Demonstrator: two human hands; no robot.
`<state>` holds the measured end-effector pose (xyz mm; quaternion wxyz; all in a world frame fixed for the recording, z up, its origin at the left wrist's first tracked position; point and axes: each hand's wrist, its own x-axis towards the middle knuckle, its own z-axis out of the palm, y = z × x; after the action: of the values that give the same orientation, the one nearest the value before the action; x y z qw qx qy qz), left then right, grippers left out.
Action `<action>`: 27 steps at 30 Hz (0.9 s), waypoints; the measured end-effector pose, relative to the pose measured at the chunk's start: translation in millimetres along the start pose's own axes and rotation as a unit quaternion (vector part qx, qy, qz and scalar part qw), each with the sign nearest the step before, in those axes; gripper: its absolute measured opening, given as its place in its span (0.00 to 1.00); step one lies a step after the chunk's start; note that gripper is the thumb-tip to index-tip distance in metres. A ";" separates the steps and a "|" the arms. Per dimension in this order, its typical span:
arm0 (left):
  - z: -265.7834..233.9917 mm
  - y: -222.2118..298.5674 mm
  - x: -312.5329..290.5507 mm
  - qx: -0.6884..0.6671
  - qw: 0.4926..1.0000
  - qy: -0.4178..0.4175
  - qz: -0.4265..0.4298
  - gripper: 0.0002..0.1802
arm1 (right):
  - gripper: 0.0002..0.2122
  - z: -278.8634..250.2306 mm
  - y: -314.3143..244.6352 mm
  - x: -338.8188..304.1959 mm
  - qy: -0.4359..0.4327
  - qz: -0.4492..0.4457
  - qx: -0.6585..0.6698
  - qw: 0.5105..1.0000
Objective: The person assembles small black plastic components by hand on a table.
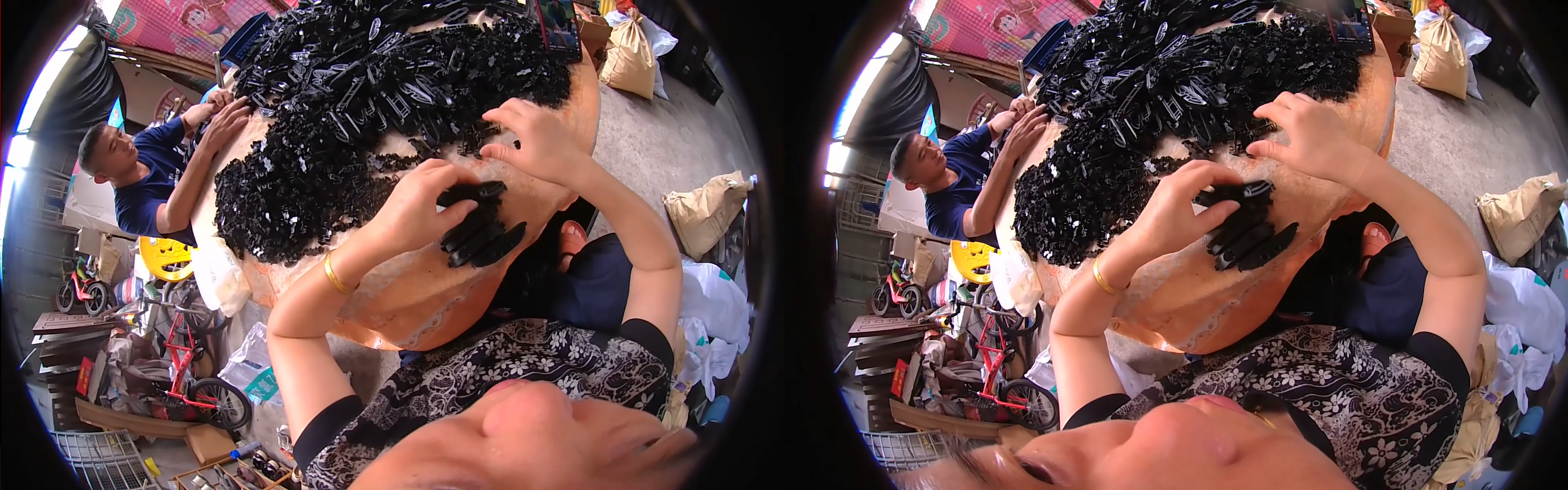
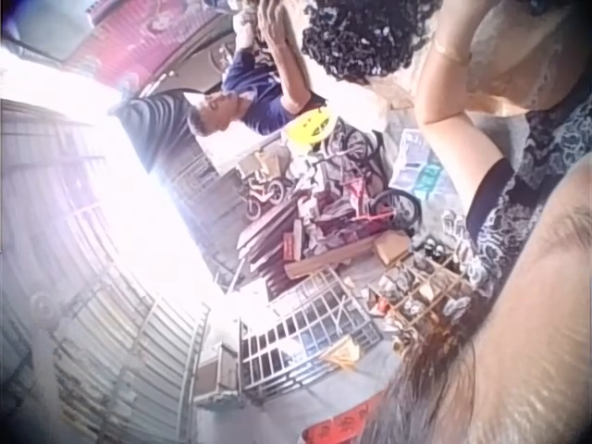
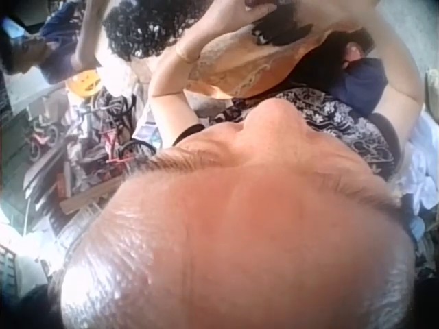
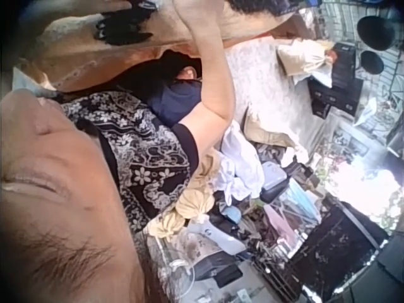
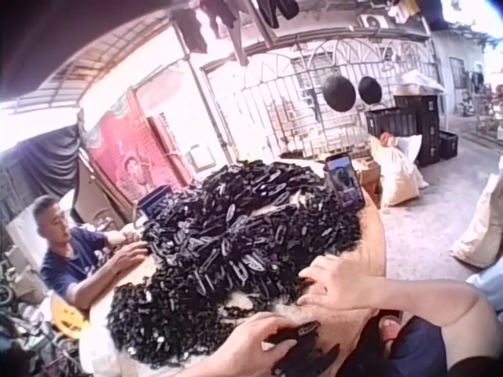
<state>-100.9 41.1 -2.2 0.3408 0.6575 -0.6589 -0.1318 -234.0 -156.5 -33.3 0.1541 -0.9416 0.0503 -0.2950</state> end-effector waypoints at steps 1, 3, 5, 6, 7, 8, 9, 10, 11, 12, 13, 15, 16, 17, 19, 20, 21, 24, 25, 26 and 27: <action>-1.2 -2.8 0.4 -0.017 0.999 -0.010 0.029 0.12 | 0.18 1.2 -0.6 -0.6 -0.007 0.003 -0.039 0.999; -5.4 -7.9 4.0 -0.064 0.998 -0.005 0.022 0.11 | 0.15 2.7 -0.4 -1.9 -0.034 -0.002 -0.027 0.999; -12.0 -20.7 9.9 -0.033 0.997 0.064 -0.022 0.10 | 0.13 6.7 0.8 -3.6 -0.061 -0.006 -0.013 0.998; -16.8 -25.7 14.0 0.005 0.994 0.100 -0.047 0.11 | 0.11 10.7 2.9 -4.7 -0.058 -0.020 0.000 0.998; -23.0 -35.3 16.4 0.101 0.988 0.120 -0.006 0.12 | 0.08 13.2 3.6 -4.2 -0.054 -0.037 0.014 0.998; -28.5 -47.0 17.7 0.195 0.970 0.138 0.035 0.14 | 0.08 13.1 2.0 -3.5 -0.053 -0.037 0.014 0.998; -31.8 -57.0 17.9 0.231 0.964 0.129 0.037 0.20 | 0.07 13.0 -0.3 -2.9 -0.050 -0.049 -0.011 0.997; -30.5 -62.3 21.0 0.232 0.964 0.128 0.038 0.20 | 0.06 13.0 -1.9 -2.6 -0.047 -0.060 -0.035 0.996; -29.2 -66.4 24.2 0.287 0.948 0.126 0.062 0.22 | 0.06 13.8 -2.4 -2.2 -0.046 -0.060 -0.035 0.997; -28.0 -72.3 26.8 0.340 0.928 0.123 0.087 0.25 | 0.06 15.6 -2.8 -1.8 -0.035 -0.079 -0.054 0.995; -26.8 -74.6 30.5 0.332 0.934 0.091 0.093 0.28 | 0.06 16.7 -2.6 -2.0 -0.024 -0.097 -0.073 0.992; -24.0 -77.5 30.0 0.338 0.936 0.067 0.068 0.28 | 0.06 15.7 -4.6 -1.9 -0.023 -0.102 -0.068 0.992; -23.4 -75.5 30.4 0.342 0.938 0.043 0.042 0.29 | 0.05 15.3 -5.1 -2.4 -0.023 -0.107 -0.064 0.992; -23.9 -76.8 30.7 0.355 0.931 0.049 0.064 0.24 | 0.05 15.6 -4.8 -2.5 -0.023 -0.107 -0.064 0.992; -25.4 -71.7 30.9 0.336 0.940 0.038 0.040 0.21 | 0.05 16.2 -3.7 -2.4 -0.012 -0.123 -0.053 0.991; -25.9 -69.4 30.7 0.318 0.948 0.026 0.017 0.17 | 0.05 16.5 -2.8 -3.0 -0.013 -0.124 -0.052 0.991; -24.9 -70.5 30.3 0.317 0.948 0.026 0.016 0.17 | 0.04 16.7 -1.4 -4.2 -0.008 -0.127 -0.046 0.991; -23.5 -76.3 29.5 0.314 0.948 0.054 0.027 0.12 | 0.04 15.8 -1.7 -4.3 -0.005 -0.138 -0.035 0.990; -22.8 -76.9 30.8 0.311 0.946 0.092 0.010 0.11 | 0.03 15.5 -1.9 -4.8 -0.008 -0.142 -0.032 0.989; -22.2 -77.1 31.9 0.307 0.943 0.130 -0.006 0.11 | 0.03 15.7 -2.3 -5.0 -0.008 -0.142 -0.032 0.989; -22.1 -76.8 32.3 0.312 0.938 0.152 -0.010 0.13 | 0.03 16.1 -2.9 -5.0 -0.011 -0.148 -0.023 0.989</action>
<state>-24.3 8.6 -24.9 0.2135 0.7496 -0.6004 0.1787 -228.9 -148.6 -47.5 0.0877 -0.9451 -0.0846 -0.3033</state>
